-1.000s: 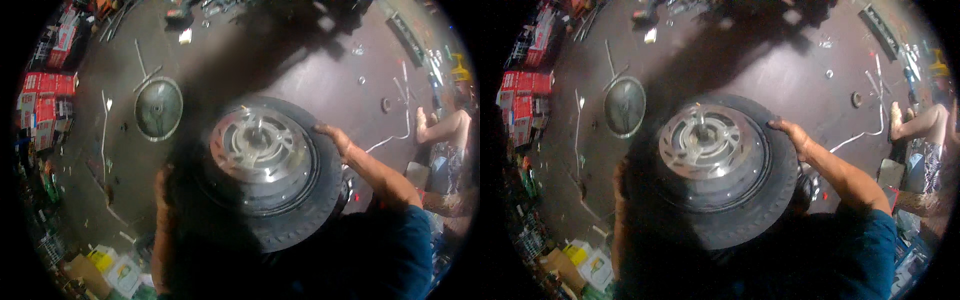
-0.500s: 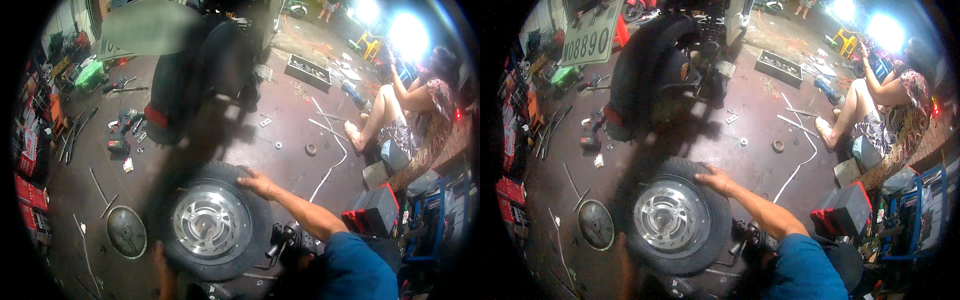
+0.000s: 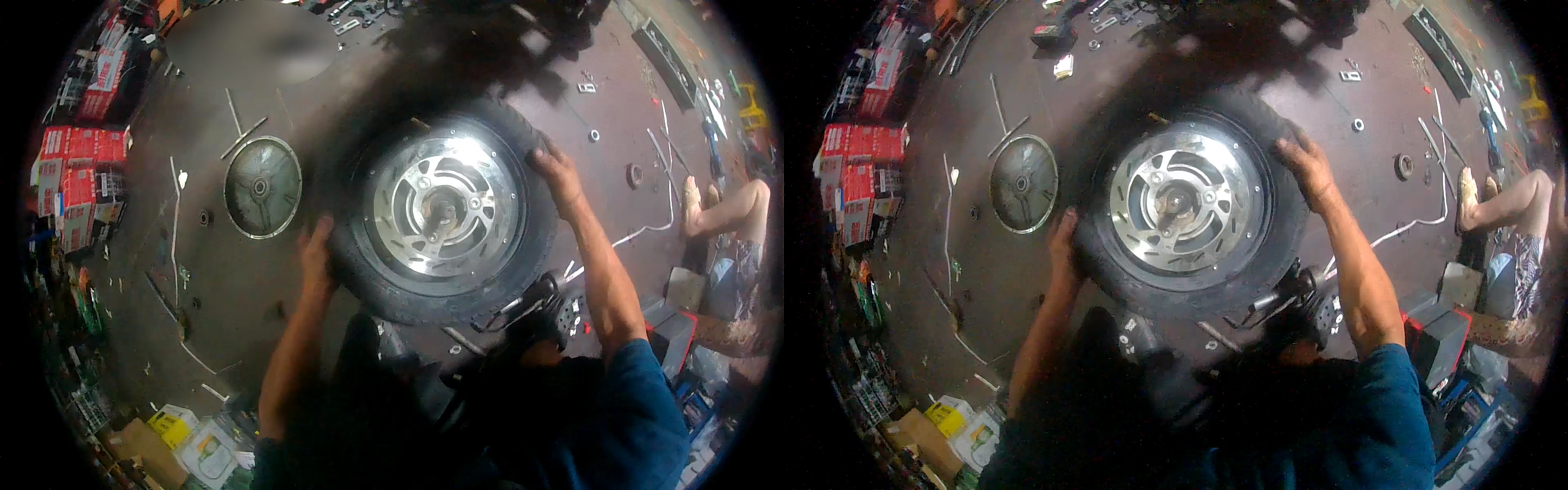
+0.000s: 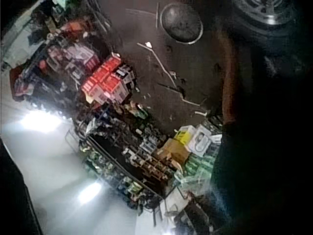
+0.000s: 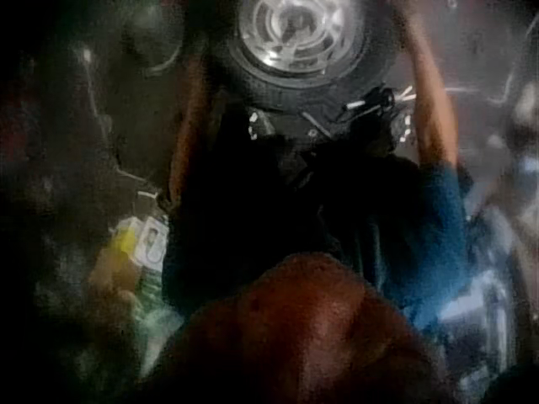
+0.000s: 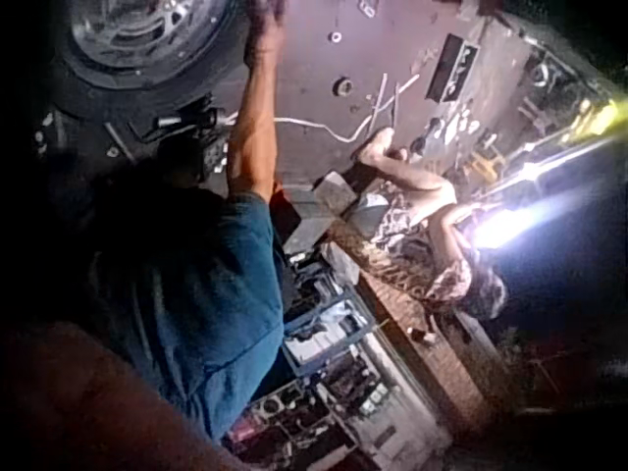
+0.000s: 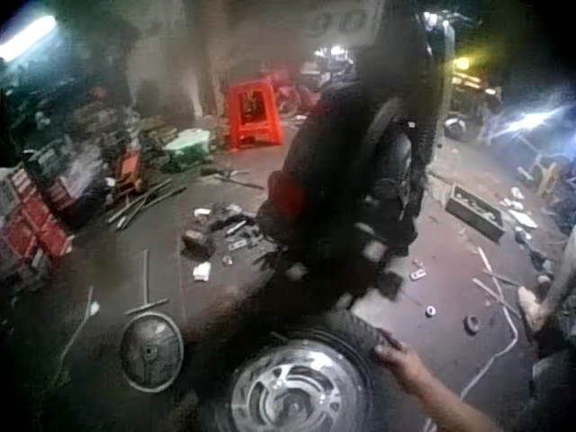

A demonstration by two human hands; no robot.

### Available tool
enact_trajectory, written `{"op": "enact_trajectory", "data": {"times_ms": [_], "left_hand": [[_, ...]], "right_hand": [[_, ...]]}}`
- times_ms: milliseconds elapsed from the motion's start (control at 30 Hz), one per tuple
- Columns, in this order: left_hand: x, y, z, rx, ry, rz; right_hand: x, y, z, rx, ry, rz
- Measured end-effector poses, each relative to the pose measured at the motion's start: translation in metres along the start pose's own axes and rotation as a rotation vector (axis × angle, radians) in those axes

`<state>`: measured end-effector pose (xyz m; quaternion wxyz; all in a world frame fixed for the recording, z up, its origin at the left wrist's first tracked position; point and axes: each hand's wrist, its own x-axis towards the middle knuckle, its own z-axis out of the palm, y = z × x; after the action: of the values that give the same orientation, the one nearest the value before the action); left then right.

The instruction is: The person services an electric wheel motor by inserting the stator into the wheel hub, turning the wheel assembly, and handling components on the motor cover.

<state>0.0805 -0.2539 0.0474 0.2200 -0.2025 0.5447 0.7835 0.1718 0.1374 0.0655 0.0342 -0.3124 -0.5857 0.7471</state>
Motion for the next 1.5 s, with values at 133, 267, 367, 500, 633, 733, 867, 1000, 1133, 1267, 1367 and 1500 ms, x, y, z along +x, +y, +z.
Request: {"op": "enact_trajectory", "data": {"times_ms": [133,267,367,500,633,733,867,1000,1133,1267,1367,1500], "left_hand": [[0.013,-0.007,-0.016,0.121,0.062,-0.012],[-0.002,0.001,-0.019,0.011,0.114,-0.115],[-0.001,-0.007,-0.025,0.050,0.108,-0.053],[0.002,0.000,-0.014,0.110,0.215,-0.128],[-0.026,0.009,-0.008,0.042,0.182,-0.048],[-0.024,0.008,0.001,0.188,0.254,-0.063],[-0.023,0.020,0.014,0.118,0.034,-0.026],[-0.022,0.015,0.001,0.341,0.068,0.161],[-0.068,0.064,0.045,0.385,-0.124,0.365],[-0.085,0.092,0.057,0.558,-0.056,0.532],[-0.087,0.102,0.057,0.854,-0.105,0.865],[-0.092,0.095,0.077,1.263,-0.224,1.312]], "right_hand": [[-0.004,-0.010,0.007,0.004,-0.106,0.009],[-0.017,-0.013,0.008,0.010,-0.076,-0.035],[-0.023,-0.021,0.016,-0.001,-0.090,-0.056],[-0.016,-0.007,0.016,-0.051,-0.028,-0.001],[-0.023,-0.013,0.013,-0.091,-0.049,-0.006],[-0.020,0.003,0.008,-0.160,-0.035,-0.049],[-0.019,0.014,-0.001,-0.143,-0.074,0.104],[-0.010,0.026,0.011,-0.086,0.072,0.078],[-0.023,0.000,0.002,0.340,-0.150,0.114],[-0.013,-0.038,0.041,0.400,0.116,-0.034],[0.022,-0.048,0.059,0.383,0.097,-0.179],[-0.007,-0.087,0.047,0.325,0.137,-0.123]]}}
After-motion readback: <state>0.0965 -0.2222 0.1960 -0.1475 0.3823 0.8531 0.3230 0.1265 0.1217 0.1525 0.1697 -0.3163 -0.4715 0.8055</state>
